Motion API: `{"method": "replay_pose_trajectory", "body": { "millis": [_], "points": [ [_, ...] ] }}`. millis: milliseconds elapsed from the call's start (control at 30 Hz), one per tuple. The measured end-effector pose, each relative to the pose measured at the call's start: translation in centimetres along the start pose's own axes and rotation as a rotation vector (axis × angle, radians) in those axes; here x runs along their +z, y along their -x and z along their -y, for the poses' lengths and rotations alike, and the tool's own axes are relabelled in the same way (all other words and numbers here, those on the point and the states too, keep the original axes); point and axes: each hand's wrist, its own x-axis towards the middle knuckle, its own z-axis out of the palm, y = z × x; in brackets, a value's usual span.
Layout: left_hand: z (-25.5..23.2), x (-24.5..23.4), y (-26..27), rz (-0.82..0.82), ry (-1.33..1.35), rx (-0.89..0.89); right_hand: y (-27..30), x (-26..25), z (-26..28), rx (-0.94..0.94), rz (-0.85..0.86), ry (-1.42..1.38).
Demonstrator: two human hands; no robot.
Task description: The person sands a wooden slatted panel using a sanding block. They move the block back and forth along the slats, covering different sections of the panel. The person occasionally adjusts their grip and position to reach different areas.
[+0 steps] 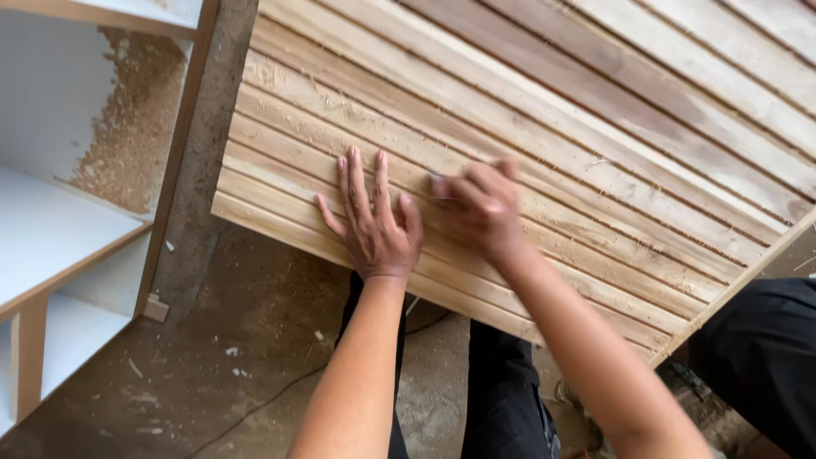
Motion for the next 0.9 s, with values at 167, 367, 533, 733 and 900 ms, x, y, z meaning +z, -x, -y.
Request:
{"method": "replay_pose_trajectory", "body": {
  "millis": [167,367,533,733,900],
  "points": [
    [0.1,0.2,-0.1,0.002,0.005,0.027,-1.5,2.1,0.7,-0.075,-0.054,0.028],
    [0.3,-0.1,-0.5,-0.024,0.003,-0.007,2.1,-0.9,-1.3,-0.006,0.02,0.092],
    [0.1,-0.1,-0.1,-0.03,0.004,0.021,-0.9,2.8,0.5,0.015,-0.06,0.041],
    [0.0,0.1,-0.2,-0.013,0.023,0.001,0.7,0.1,-0.5,-0.043,0.024,0.029],
    [0.1,0.1,-0.3,-0.012,0.017,-0.01,4.3,-3.0,-1.8,0.06,0.016,0.119]
  ]
}}
